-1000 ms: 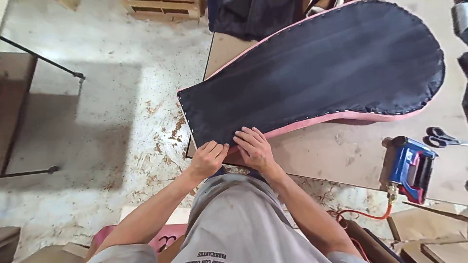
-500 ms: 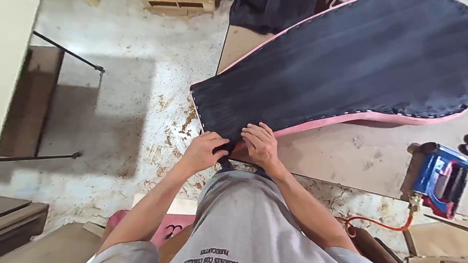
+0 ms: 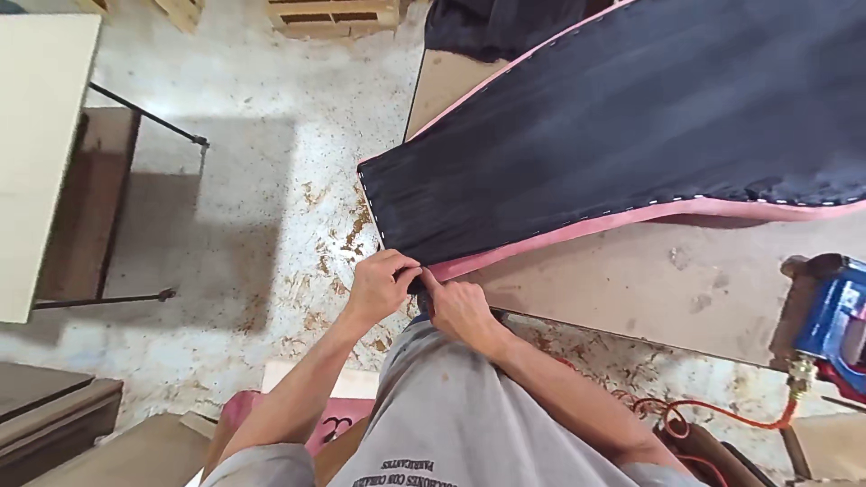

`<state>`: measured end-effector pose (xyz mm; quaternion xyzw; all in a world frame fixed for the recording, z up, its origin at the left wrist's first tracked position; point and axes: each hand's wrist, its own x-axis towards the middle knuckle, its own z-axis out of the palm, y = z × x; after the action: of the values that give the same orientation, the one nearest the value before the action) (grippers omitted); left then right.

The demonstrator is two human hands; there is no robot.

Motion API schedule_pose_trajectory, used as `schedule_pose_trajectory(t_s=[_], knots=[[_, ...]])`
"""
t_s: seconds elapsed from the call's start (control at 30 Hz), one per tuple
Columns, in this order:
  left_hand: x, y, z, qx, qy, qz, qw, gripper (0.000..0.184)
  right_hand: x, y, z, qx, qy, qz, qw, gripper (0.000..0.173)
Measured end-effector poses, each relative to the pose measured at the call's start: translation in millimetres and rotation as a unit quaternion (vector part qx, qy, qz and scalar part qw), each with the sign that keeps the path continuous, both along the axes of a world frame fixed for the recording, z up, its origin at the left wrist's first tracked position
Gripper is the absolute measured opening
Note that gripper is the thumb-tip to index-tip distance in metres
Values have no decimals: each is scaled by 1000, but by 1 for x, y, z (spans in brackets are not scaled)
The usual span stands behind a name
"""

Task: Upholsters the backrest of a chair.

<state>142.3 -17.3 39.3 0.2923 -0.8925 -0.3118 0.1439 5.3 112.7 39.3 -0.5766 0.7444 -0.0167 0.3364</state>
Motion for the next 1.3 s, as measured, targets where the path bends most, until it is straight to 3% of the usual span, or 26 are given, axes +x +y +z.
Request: schedule_pose_trajectory(t_s=[0.17,0.33,0.4,0.43,0.47,0.53,0.7,0.9,0.97,1.03,1.1,1.23,1.3], knots=[[12,-17,6,65,-33,-48,996,27,-11,-5,-4,-15,-44,-5,999,61],[22,2,-8,-99,-1,-34,994,19,-12,0,-4,-21,-78,-13,997,57],[22,4,-10,-140,3,-40,989,20,-7,18,-4,-99,-52,-31,993,56],[22,2,-9,-124,0,-38,991,21,-2,31,-9,-184,-26,-45,982,53],[21,-3,-7,-84,-6,-31,996,21,3,40,-14,-258,-10,-44,965,50],[21,-11,-3,10,-27,-26,999,20,15,48,-21,-303,-15,-16,953,51],[28,-14,-5,37,-1,-23,999,18,25,29,-22,-129,19,-3,991,65],[41,-5,-13,-41,51,-5,998,20,29,13,-23,-111,30,-19,993,65],[46,0,-15,-52,87,-4,995,20,27,11,-28,-176,3,-23,984,60],[54,6,-9,-47,102,-23,993,20,22,19,-36,-323,-34,-60,944,35],[61,12,-8,-22,126,-21,992,21,13,29,-29,-425,-36,-103,899,23],[60,20,-24,-15,119,21,993,34,1,14,-14,-413,49,-23,909,48],[51,27,-35,-51,105,31,993,33,-7,-2,-22,-403,42,24,914,30]])
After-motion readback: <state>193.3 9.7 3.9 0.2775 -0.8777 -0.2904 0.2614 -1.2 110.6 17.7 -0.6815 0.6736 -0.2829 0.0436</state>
